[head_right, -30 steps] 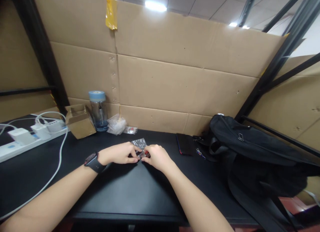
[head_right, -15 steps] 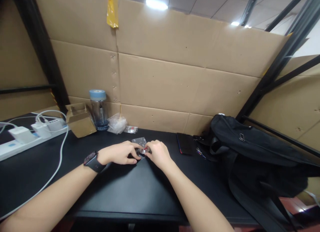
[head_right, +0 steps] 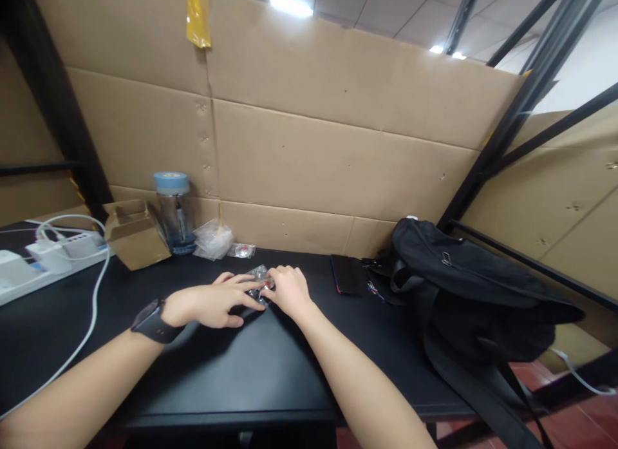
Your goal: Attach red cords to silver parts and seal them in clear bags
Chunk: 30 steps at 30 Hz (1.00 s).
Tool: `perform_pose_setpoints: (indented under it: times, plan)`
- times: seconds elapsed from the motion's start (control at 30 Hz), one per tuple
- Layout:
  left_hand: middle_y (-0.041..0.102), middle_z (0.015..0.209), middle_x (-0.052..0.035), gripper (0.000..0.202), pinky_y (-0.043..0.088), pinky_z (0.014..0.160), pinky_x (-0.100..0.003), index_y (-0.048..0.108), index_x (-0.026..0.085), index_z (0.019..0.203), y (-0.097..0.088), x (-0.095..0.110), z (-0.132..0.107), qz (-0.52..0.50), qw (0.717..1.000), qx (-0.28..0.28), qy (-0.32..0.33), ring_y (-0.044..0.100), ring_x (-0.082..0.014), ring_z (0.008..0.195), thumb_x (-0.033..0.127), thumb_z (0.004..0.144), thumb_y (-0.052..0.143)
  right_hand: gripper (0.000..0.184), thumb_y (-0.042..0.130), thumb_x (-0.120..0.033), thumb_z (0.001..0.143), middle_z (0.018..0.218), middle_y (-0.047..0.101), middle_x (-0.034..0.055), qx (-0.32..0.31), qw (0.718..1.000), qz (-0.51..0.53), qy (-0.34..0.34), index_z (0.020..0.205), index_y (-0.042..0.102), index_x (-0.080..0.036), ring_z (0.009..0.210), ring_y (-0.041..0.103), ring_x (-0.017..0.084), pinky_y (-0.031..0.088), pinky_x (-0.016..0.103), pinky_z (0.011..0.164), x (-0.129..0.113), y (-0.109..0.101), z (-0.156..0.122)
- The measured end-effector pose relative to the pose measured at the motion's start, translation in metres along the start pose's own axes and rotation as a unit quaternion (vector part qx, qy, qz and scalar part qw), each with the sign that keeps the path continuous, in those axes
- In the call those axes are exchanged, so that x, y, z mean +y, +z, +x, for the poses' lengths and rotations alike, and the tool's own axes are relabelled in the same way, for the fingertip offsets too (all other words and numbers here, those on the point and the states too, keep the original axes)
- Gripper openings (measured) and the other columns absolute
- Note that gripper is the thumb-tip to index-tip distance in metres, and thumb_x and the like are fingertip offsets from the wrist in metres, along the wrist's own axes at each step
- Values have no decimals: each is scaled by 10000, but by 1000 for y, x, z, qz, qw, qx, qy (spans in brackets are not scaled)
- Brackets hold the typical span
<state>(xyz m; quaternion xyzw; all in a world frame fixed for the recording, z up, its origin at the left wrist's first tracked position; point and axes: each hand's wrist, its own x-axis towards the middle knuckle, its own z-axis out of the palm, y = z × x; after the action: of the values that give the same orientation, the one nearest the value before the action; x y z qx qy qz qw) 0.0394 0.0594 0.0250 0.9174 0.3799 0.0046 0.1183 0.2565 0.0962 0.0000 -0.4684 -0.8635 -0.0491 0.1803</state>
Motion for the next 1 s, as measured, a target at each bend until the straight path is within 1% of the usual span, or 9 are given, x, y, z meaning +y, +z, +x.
perform_pose_setpoints:
  times: [0.2,0.5,0.6,0.67,0.73,0.83,0.87,0.93,1.0]
  plan:
    - [459,1530,-33,501,229,1115,-637,645,463,1265,0,2,3,16,998,55,-13,321,-374,1421,338,785,716,267,772,-341,827,1014,716,25,-14,998,54,5,1052,667,-241,922,633,194,383,297,794,5,-4,-7]
    - [318,1618,14,534,163,1117,-703,627,528,1262,3,4,1,-1,1000,-3,-16,173,-426,1496,252,809,689,274,751,-404,840,1047,676,59,13,999,-11,33,1037,660,-238,991,598,237,405,344,847,-3,7,1]
    - [319,1612,44,509,134,1136,-688,645,535,1231,-1,0,0,-1,1000,1,-13,148,-417,1504,222,830,671,305,768,-421,818,1057,659,67,22,999,-4,45,1029,663,-227,1008,588,249,416,366,876,1,8,4]
    - [386,1568,55,430,137,1157,-636,690,504,1163,-5,-3,1,0,1000,23,9,179,-385,1497,211,850,656,380,794,-440,787,1074,646,61,6,999,52,5,1067,657,-222,1007,589,236,434,354,884,8,2,2]
    - [499,1462,33,348,189,1162,-545,710,436,1107,-8,-5,3,-10,997,57,42,302,-331,1442,209,845,672,427,794,-419,792,1108,629,54,-17,988,138,-67,1138,638,-224,1006,592,207,455,318,883,17,-10,-3]
    - [603,1262,-14,393,327,1048,-400,626,318,1155,-6,-7,9,-41,990,129,40,521,-246,1211,217,790,731,234,586,-236,948,1096,622,58,-24,970,216,-112,1178,624,-216,970,604,167,471,284,875,29,-28,-12]
    - [614,1208,-20,414,347,994,-369,593,285,1160,-3,-7,12,-44,987,155,25,553,-229,1136,228,778,744,246,541,-157,945,1090,623,59,-24,968,220,-119,1169,627,-213,987,602,165,468,282,890,32,-32,-15]
    - [628,1117,-19,359,343,920,-339,571,245,1103,4,-7,18,-35,980,196,-4,574,-214,1050,265,789,745,301,591,-96,876,1097,622,56,-24,971,205,-122,1146,640,-217,1033,592,178,461,288,920,35,-35,-18]
    - [644,1042,-12,237,318,891,-333,590,233,1013,9,-8,23,-24,977,212,-13,580,-209,1016,316,833,720,331,719,-129,794,1097,616,45,-33,975,183,-119,1105,665,-231,1048,585,194,460,293,925,36,-32,-19]
